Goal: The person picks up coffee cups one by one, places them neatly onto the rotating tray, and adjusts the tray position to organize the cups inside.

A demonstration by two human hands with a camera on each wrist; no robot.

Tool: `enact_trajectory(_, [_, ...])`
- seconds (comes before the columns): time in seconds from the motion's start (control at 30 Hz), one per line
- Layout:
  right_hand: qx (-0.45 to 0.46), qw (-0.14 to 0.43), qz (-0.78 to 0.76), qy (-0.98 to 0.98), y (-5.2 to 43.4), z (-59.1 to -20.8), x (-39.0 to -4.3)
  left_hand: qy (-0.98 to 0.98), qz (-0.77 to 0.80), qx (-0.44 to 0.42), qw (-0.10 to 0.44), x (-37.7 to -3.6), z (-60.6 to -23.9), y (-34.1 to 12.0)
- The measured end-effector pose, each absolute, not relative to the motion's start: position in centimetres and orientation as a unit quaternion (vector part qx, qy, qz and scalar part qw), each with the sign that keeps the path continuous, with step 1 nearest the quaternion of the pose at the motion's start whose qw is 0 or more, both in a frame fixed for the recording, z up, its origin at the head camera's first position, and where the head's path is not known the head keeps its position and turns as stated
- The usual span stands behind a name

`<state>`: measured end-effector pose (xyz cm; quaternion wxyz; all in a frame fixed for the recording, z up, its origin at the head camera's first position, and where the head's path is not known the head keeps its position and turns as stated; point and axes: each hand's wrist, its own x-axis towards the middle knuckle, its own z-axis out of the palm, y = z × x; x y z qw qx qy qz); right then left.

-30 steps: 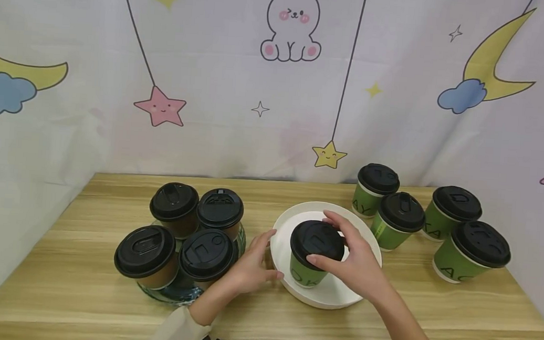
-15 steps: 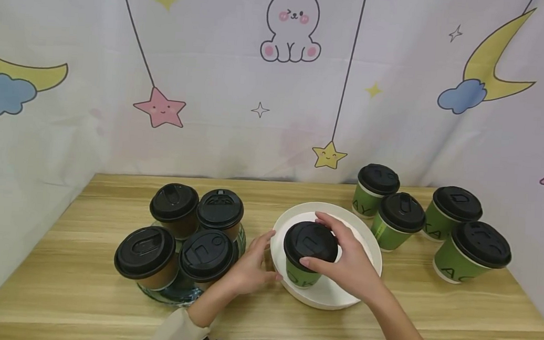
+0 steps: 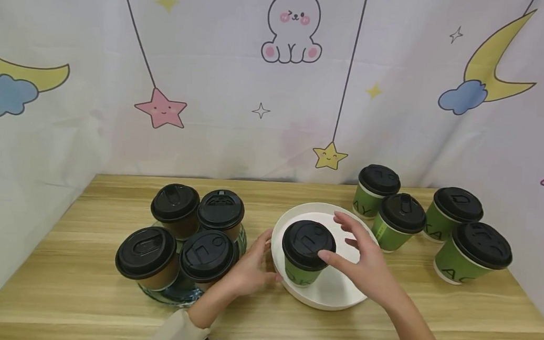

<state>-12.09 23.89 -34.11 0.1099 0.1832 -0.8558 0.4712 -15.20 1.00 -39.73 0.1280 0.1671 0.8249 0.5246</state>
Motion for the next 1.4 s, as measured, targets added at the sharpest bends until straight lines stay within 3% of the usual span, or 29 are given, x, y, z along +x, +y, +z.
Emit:
enact_trajectory(0.3, [0.157, 0.115, 0.472, -0.860, 25.8, -33.9, -11.7, 0.817, 0.539, 0.173, 0.111, -15.1, -39.7, 1.0])
enact_trajectory(1.4, [0.103, 0.146, 0.444, -0.878, 29.1, -34.7, -10.8, 0.821, 0.536, 0.136, 0.144, -14.9, -39.4, 1.0])
